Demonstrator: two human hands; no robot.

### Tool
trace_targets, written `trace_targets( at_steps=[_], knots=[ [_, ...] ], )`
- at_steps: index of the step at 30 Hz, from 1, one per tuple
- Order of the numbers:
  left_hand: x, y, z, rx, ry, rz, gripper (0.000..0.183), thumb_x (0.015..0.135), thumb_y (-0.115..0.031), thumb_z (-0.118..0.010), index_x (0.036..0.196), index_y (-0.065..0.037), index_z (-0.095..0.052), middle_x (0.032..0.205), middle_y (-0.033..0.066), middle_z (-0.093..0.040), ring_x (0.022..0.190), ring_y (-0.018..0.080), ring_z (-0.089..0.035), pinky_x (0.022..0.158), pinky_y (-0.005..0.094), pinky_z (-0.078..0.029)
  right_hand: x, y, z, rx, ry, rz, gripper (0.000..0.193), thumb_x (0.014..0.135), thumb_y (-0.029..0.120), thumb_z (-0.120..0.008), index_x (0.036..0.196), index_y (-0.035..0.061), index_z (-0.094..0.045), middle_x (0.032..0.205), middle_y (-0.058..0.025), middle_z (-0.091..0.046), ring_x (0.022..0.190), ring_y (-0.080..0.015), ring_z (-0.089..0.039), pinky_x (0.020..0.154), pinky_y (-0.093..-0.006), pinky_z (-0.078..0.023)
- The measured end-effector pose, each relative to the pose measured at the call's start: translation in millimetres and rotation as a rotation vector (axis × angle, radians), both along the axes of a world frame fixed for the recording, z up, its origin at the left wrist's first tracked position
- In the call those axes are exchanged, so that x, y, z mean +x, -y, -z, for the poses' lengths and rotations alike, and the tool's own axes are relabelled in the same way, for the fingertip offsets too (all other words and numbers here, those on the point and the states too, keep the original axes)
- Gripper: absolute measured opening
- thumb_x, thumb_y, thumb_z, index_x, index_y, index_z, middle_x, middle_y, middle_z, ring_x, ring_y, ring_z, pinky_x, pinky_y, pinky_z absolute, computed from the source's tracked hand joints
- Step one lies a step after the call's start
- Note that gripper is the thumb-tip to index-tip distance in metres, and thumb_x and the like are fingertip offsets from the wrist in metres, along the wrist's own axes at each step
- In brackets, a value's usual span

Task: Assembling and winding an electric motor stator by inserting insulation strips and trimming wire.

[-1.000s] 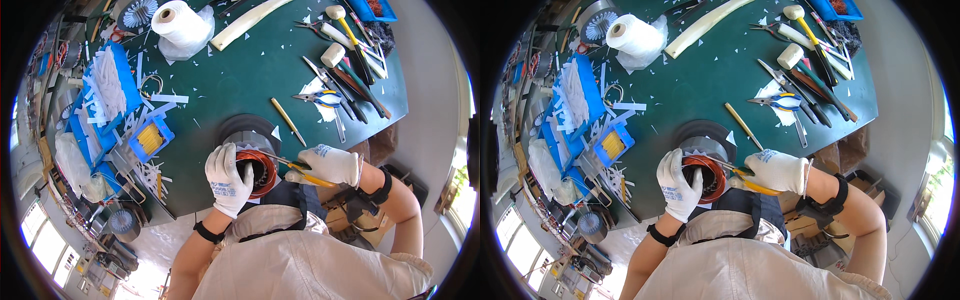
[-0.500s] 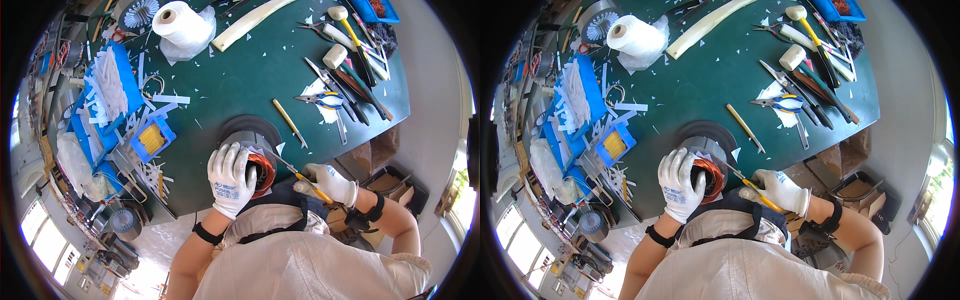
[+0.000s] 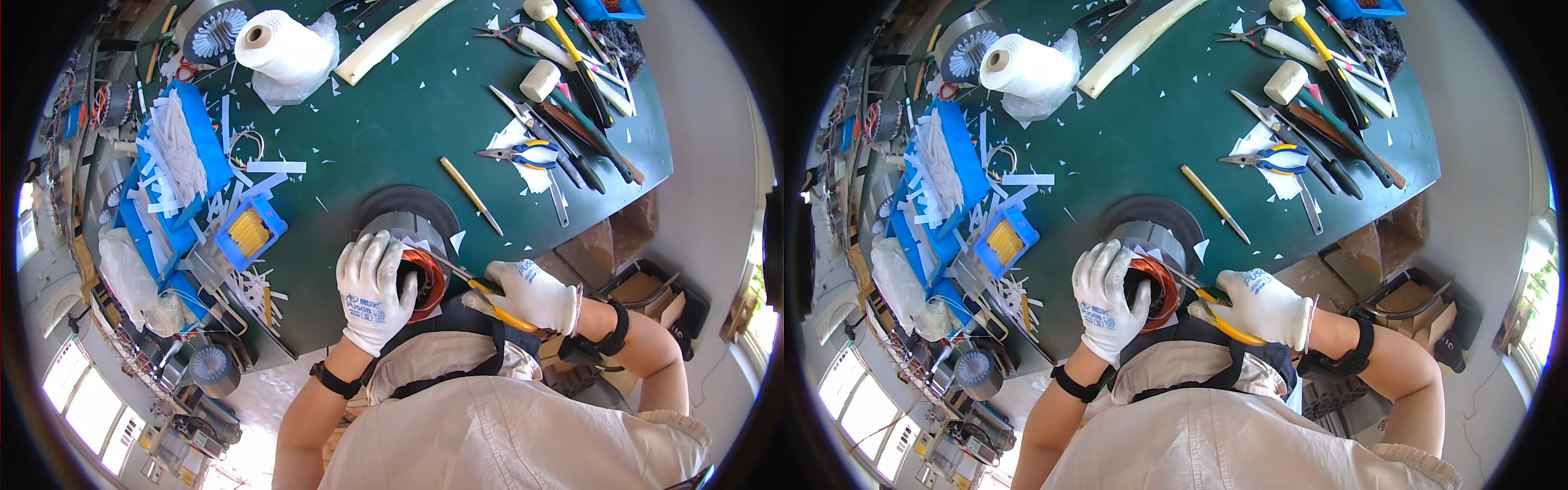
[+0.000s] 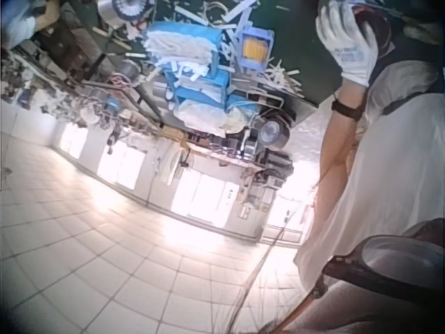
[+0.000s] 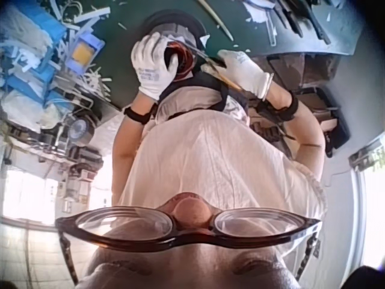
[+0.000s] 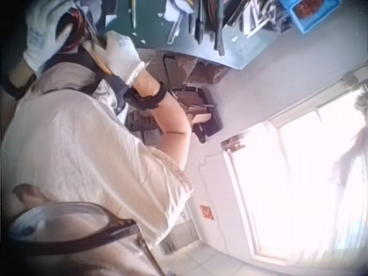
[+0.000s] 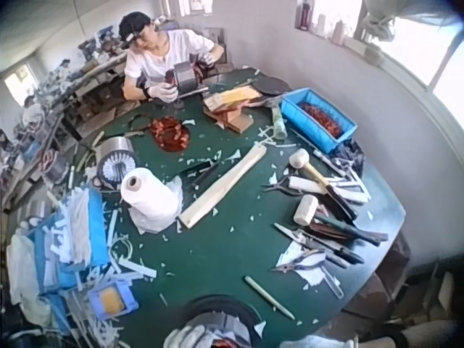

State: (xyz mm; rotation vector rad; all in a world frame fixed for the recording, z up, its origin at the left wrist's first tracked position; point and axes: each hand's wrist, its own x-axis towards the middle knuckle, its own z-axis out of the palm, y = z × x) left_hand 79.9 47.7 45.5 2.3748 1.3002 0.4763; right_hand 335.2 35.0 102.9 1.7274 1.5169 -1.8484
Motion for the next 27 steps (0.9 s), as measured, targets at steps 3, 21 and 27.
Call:
trace_targets(
  at_steps=[3, 21, 27],
  knots=[
    [-0.8, -1.2, 0.7, -0.009, 0.002, 0.026, 0.056, 0.076, -0.018, -0.073, 0.128, -0.008, -0.053, 0.130, 0.0171, -0.055, 0.120, 0.0395, -0.052, 0.103, 0.0550, -0.039, 7.4, 3.6, 1.7, -0.023, -0.005, 0.027, 0.055, 0.090, 0.052, -0.069, 0.094, -0.0026, -0.066, 0.081, -0.0190, -0.067, 0.068, -0.0275, -0.063, 0.063, -0.0377, -0.049],
    [-0.7, -8.7, 1.0, 0.025, 0.042, 0.078, 0.052, 0.075, -0.013, -0.073, 0.123, -0.010, -0.054, 0.128, 0.0148, -0.057, 0.118, 0.0380, -0.054, 0.101, 0.0546, -0.042, -4.9, -17.9, -8.8, 0.006, 0.074, -0.210, 0.055, 0.093, 0.055, -0.059, 0.100, 0.0007, -0.063, 0.089, -0.0222, -0.068, 0.089, -0.0388, -0.069, 0.077, -0.0431, -0.055],
    [-2.1, -11.1, 1.4, 0.013, 0.070, 0.091, 0.048, 0.075, -0.012, -0.072, 0.120, -0.010, -0.054, 0.128, 0.0157, -0.058, 0.116, 0.0383, -0.055, 0.099, 0.0538, -0.043, 4.3, -19.4, -3.5, -0.039, 0.008, -0.093, 0.061, 0.092, 0.061, -0.059, 0.102, 0.0010, -0.065, 0.092, -0.0200, -0.070, 0.087, -0.0368, -0.070, 0.078, -0.0412, -0.054]
  ],
)
